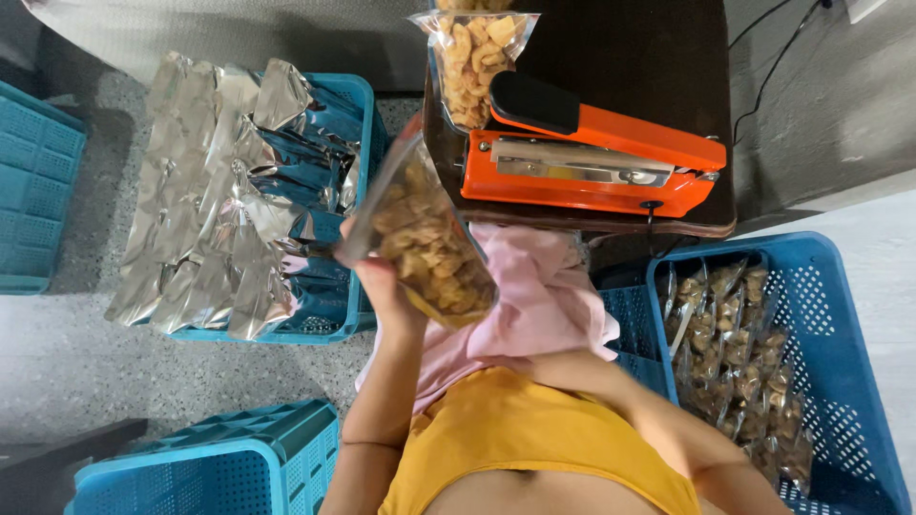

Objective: The person fills small foil pouches with snacks from a pink cloth on their lap and seals them using an orange heat sealer. They place the sealed pouches into a blue basket.

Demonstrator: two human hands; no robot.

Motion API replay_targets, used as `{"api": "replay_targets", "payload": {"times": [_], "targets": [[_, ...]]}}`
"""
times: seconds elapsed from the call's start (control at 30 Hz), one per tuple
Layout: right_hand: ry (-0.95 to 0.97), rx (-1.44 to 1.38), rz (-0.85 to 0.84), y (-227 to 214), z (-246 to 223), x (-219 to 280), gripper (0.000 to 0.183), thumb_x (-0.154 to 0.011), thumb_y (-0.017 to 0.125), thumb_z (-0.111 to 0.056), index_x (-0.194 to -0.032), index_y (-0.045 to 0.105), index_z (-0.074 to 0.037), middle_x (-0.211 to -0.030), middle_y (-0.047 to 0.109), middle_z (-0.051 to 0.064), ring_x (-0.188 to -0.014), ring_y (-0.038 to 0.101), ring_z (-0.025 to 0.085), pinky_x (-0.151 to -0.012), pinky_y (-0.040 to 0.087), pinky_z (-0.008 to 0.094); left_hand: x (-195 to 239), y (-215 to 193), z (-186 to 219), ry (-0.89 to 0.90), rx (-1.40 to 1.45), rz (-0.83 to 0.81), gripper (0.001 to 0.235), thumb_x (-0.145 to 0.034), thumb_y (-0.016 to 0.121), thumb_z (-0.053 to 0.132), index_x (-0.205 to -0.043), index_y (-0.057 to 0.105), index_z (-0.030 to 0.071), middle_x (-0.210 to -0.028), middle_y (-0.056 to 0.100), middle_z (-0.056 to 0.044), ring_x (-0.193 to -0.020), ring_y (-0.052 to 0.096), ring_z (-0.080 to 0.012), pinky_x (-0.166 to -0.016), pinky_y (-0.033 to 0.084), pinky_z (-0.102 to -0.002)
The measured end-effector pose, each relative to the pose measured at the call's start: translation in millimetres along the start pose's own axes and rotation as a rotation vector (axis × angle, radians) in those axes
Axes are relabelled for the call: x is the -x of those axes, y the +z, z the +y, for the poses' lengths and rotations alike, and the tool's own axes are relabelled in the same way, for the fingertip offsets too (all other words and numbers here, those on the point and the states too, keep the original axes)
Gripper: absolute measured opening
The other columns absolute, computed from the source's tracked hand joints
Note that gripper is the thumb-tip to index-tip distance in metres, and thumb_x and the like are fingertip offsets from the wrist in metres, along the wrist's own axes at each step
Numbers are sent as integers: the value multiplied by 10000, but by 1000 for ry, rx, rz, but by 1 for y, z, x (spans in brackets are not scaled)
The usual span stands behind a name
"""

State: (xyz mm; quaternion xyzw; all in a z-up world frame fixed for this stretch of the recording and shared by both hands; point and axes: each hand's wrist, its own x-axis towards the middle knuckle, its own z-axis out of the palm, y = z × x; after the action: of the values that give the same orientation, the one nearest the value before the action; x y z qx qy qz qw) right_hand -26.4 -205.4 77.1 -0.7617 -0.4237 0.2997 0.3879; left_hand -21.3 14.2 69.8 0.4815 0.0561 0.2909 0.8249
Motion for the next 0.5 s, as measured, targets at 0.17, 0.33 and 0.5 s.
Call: {"api": "replay_targets", "payload": {"times": [0.17, 0.33, 0.5], "targets": [[245, 19, -195, -70, 8, 73, 413, -939, 679, -320, -1309, 652, -139, -1252, 758, 69, -1024, 740, 190, -881, 597, 347, -7, 4, 12, -3, -34, -129, 803, -934, 695, 678, -1321, 586, -16, -1293, 648, -146, -1192, 638, -275, -1076, 505, -439], [-117, -185, 563, -87, 3, 49, 855, -746, 828, -156, -1489, 430, -12, -1411, 603, 154, -1257, 616, 258, -1042, 508, 375, 3, 43, 12, 1, -50, -404, 671, -972, 707, 589, -1237, 691, -27, -1349, 687, -163, -1270, 646, -271, -1151, 477, -428], [-219, -491, 612, -106, -15, 31, 691, -851, 828, -37, -1452, 493, 27, -1358, 640, 144, -1220, 665, 231, -1068, 566, 386, -23, 83, 30, 224, -299, -637, 459, -1065, 655, 432, -1258, 710, 19, -1293, 708, -141, -1227, 664, -226, -1082, 508, -342]]}}
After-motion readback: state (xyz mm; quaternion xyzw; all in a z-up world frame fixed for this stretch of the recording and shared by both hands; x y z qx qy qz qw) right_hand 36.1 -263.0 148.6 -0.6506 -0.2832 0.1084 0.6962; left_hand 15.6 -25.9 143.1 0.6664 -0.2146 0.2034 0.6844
